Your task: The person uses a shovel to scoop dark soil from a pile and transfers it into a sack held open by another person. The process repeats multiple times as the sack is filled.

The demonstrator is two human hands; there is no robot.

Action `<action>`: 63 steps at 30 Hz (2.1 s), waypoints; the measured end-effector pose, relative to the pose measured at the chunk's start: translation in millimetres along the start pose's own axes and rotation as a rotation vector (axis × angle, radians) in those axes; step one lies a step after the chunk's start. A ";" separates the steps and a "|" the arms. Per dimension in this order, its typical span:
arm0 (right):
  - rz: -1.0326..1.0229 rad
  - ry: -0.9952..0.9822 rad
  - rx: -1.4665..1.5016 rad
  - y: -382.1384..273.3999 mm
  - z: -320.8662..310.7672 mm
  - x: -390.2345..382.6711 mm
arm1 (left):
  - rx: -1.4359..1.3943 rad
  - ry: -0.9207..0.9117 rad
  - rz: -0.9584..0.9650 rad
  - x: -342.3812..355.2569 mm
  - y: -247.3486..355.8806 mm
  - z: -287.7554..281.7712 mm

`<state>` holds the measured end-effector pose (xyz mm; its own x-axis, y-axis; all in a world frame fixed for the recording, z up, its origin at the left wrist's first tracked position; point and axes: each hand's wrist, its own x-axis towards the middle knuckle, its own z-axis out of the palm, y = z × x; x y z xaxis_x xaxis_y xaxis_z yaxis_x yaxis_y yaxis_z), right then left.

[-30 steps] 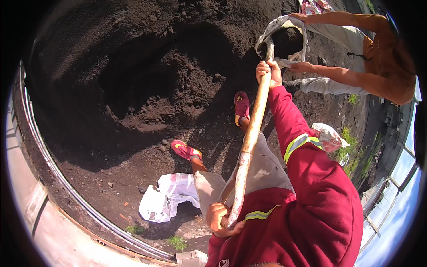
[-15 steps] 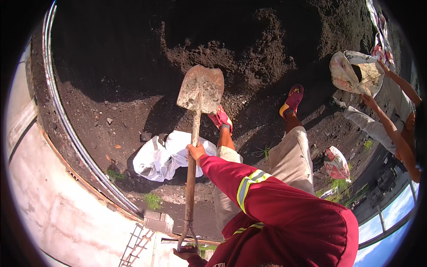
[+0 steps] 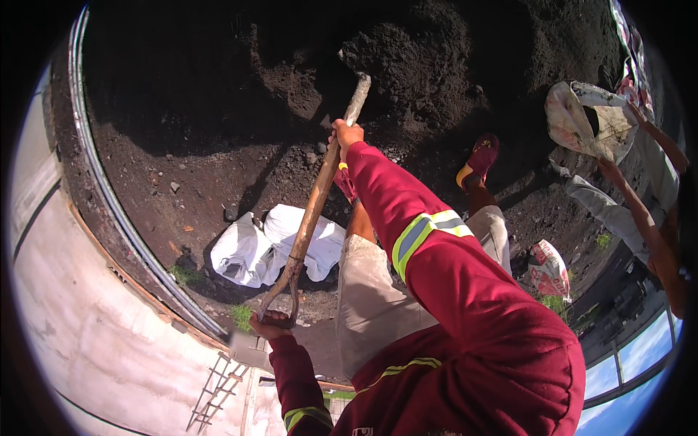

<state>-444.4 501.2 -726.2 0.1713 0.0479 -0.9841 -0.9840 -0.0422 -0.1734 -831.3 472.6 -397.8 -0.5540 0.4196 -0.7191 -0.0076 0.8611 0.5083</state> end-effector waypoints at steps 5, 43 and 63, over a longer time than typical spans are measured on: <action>-0.108 0.108 -0.069 -42.2 -64.1 -86.2 | 0.071 -0.002 -0.143 -52.6 -14.6 -20.5; 0.206 -0.265 -0.519 182.4 104.1 -113.6 | -0.422 0.351 -0.101 -46.2 -74.7 -159.8; -0.209 -0.048 0.013 -143.8 -154.7 -157.6 | -0.040 -0.214 -0.044 -132.9 -84.9 -19.0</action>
<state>-322.2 345.4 -552.4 0.3696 0.1020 -0.9236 -0.9278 -0.0130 -0.3727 -772.8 338.3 -336.4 -0.3634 0.4370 -0.8228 -0.0634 0.8695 0.4898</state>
